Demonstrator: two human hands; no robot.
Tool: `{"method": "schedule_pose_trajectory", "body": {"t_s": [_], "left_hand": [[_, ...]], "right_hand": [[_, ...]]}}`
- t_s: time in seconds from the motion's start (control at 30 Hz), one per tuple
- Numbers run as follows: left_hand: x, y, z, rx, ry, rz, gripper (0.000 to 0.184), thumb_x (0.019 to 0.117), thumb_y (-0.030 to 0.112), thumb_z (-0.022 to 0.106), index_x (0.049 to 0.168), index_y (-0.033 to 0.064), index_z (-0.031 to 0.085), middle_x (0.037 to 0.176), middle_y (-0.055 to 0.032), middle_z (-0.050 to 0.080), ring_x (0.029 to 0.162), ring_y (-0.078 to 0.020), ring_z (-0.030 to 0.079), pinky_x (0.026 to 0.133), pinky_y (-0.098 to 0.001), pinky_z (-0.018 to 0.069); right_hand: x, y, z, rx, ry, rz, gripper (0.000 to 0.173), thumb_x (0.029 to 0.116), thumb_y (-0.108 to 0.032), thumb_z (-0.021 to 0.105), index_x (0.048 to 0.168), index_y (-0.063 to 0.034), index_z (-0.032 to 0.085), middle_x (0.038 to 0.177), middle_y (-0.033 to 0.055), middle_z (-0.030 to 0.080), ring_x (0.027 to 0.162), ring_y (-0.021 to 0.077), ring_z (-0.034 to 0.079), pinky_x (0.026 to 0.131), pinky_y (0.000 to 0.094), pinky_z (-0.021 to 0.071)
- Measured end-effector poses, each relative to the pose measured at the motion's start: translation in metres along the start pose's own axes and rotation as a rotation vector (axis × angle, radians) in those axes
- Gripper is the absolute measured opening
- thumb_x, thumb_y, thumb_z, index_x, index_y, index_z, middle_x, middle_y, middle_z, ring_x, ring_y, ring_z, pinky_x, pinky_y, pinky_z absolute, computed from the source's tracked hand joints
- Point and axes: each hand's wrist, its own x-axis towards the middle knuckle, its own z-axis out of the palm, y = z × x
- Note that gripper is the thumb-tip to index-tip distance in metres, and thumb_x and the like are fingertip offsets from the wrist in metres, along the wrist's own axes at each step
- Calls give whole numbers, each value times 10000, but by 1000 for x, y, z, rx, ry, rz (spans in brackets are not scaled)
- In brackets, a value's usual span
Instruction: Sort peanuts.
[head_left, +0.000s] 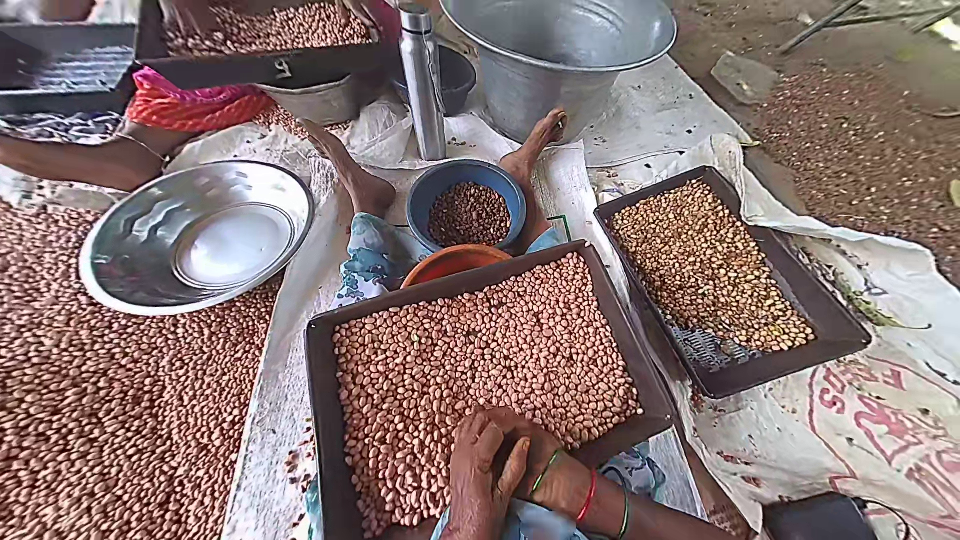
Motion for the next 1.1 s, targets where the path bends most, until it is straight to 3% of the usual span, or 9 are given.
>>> {"method": "schedule_pose_trajectory", "body": {"t_s": [0.1,0.23,0.3,0.37,0.43,0.53,0.77,0.9,1.1], "left_hand": [[4,-6,-11,-107,153,63,204,1027,308,546,1092,173,685,1182,61,634,1212,13,550,1037,-147,443],[12,-12,-43,-97,354,95,197,1049,264,496,1107,240,683,1183,156,645,1192,-1,567,1034,-199,456],[8,-14,-66,-68,371,61,210,1068,278,475,1109,236,677,1124,160,666,1094,12,614,966,-196,505],[-2,-16,-91,-45,296,-6,224,1077,295,471,1110,198,670,1001,154,679,919,64,630,833,-142,532],[-21,-13,-112,-44,108,-125,262,1059,295,500,1033,112,685,864,100,692,777,95,624,728,-103,535],[-40,-9,-123,24,-232,-212,260,1003,199,560,970,5,729,807,-60,725,720,-14,658,716,-154,534],[-22,-10,-98,7,-250,-167,221,990,139,548,1004,15,731,831,-49,727,719,-1,659,713,-130,533],[-26,-11,-115,48,-153,-234,238,996,164,547,1008,10,728,837,-15,731,725,49,656,716,-109,537],[-38,-25,-113,-29,-106,-282,242,997,154,543,999,-11,719,818,35,718,710,82,631,687,-91,531]], "right_hand": [[34,-22,37,-153,284,6,280,1129,-186,323,1028,-71,558,765,9,621,677,64,635,654,198,541],[80,-97,102,-500,66,-323,428,1124,-389,314,1440,-112,398,1207,101,654,935,173,705,780,281,585],[87,-127,107,-903,91,-468,501,1121,-250,387,1574,-80,257,1369,172,566,1003,207,678,799,318,567],[65,-132,80,-1460,39,-484,351,1042,-82,489,1361,62,511,1151,178,668,834,146,669,734,292,562],[25,-127,56,-1924,-98,3,244,1028,-38,510,1149,47,704,1013,154,727,803,184,664,796,374,540],[-6,-94,0,-2085,-381,384,298,1007,0,493,1135,11,762,1019,222,746,932,360,696,881,534,499],[45,-87,4,-1924,34,-319,542,955,69,473,1490,-6,515,1431,262,582,1307,390,574,1104,485,426],[33,-123,-7,-1891,197,-736,427,929,74,535,1336,8,646,1387,209,623,1206,358,638,933,493,537],[-12,-93,-47,-2233,-306,-486,169,897,-119,718,1038,-72,799,1162,169,724,1175,416,638,937,623,472]]}}
